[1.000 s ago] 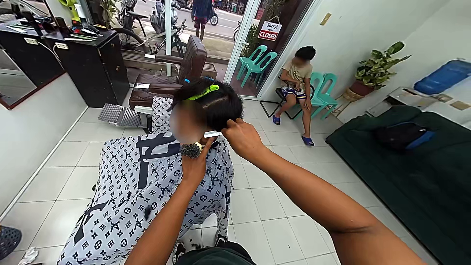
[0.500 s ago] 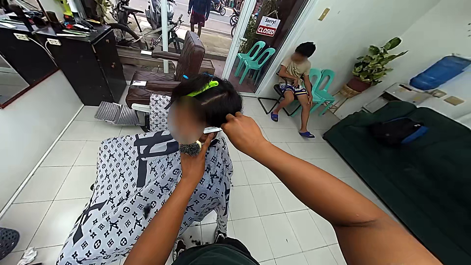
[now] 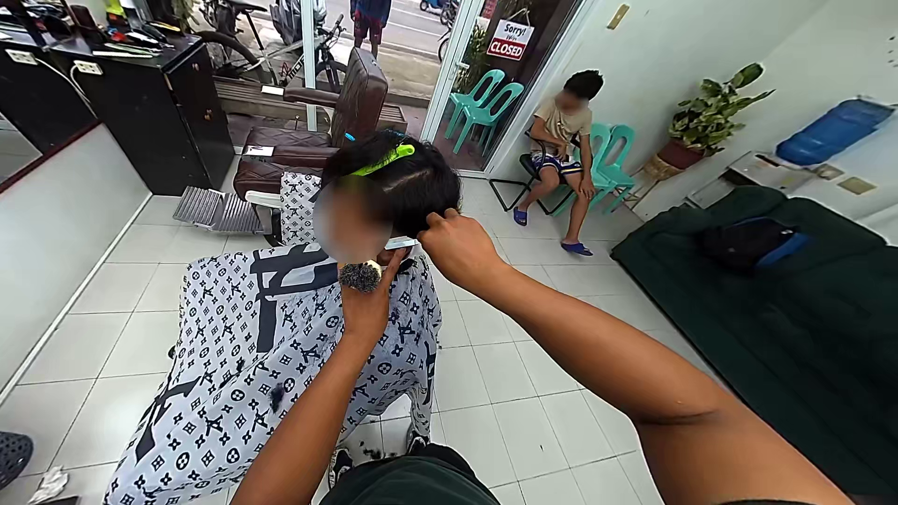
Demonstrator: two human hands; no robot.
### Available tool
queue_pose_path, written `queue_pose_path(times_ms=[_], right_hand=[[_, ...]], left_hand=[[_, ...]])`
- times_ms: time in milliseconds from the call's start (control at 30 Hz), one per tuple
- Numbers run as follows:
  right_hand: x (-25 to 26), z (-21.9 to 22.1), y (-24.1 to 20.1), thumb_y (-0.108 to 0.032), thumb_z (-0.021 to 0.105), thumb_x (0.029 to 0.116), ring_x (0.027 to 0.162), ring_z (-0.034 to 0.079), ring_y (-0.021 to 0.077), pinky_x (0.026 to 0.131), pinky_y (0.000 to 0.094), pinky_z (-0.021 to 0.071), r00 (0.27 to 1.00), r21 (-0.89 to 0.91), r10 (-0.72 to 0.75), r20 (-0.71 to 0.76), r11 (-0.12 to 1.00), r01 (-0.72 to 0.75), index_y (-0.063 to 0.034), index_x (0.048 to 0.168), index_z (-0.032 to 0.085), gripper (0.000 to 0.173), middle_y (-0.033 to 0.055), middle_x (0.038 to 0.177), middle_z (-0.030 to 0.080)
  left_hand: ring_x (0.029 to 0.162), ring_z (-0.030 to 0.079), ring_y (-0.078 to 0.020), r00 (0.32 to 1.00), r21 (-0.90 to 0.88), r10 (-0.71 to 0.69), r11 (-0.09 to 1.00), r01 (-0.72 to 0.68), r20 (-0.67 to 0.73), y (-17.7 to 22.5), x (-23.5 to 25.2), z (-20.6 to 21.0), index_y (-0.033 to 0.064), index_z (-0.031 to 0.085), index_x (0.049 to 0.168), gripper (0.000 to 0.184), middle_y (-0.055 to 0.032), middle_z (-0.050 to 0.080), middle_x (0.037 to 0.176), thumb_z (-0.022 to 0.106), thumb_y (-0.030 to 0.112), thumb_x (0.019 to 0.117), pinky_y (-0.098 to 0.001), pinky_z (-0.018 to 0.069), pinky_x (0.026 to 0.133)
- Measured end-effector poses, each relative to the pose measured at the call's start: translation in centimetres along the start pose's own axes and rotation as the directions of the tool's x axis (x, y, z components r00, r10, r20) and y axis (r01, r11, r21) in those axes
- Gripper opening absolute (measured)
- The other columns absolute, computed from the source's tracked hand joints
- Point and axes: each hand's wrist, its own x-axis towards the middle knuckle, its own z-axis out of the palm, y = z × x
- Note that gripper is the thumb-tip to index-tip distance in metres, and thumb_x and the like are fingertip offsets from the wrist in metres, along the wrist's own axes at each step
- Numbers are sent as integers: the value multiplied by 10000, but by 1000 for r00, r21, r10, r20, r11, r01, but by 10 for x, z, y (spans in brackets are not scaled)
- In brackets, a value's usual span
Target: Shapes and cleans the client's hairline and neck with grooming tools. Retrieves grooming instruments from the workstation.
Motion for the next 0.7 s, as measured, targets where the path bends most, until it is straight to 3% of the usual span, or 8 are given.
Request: queue_pose_path(times_ms=[467, 567, 633, 700], right_hand=[[-1, 0, 5, 30, 591, 950, 987, 649, 406, 685, 478, 535, 999, 22, -1, -51, 1000, 3, -8, 940, 730, 145, 212, 1007, 664], [-10, 21, 13, -56, 666, 952, 872, 662, 378, 636, 470, 541, 973, 121, -86, -212, 986, 114, -45, 918, 755, 95, 177, 899, 662], [-21, 44, 29, -105, 714, 929, 811, 672, 312, 683, 452, 563, 903, 284, -145, -403, 919, 275, -81, 958, 786, 81, 127, 853, 676], [-40, 62, 42, -138, 707, 942, 860, 705, 242, 779, 416, 592, 859, 479, -60, -508, 809, 340, -81, 1025, 793, 132, 106, 927, 721]], left_hand=[[1568, 197, -355, 1000, -3, 17, 1000, -17, -22, -2, 1, 1, 393, 533, 1486, 866, -109, 210, 1707, 664, -119, 799, -643, 209, 1194], [1566, 202, -357, 999, -54, 17, 998, -20, -42, -3, 0, 2, 341, 631, 1400, 710, -97, 223, 1705, 651, -76, 825, -650, 218, 1191], [1552, 233, -388, 993, -148, 80, 985, -93, -91, -9, -2, 1, 244, 687, 1321, 502, -158, 264, 1681, 603, 2, 889, -631, 265, 1195], [1456, 420, -397, 961, -295, 180, 925, -237, -210, -16, -3, -8, 158, 726, 1253, 358, -221, 485, 1532, 595, 64, 933, -565, 381, 1156]])
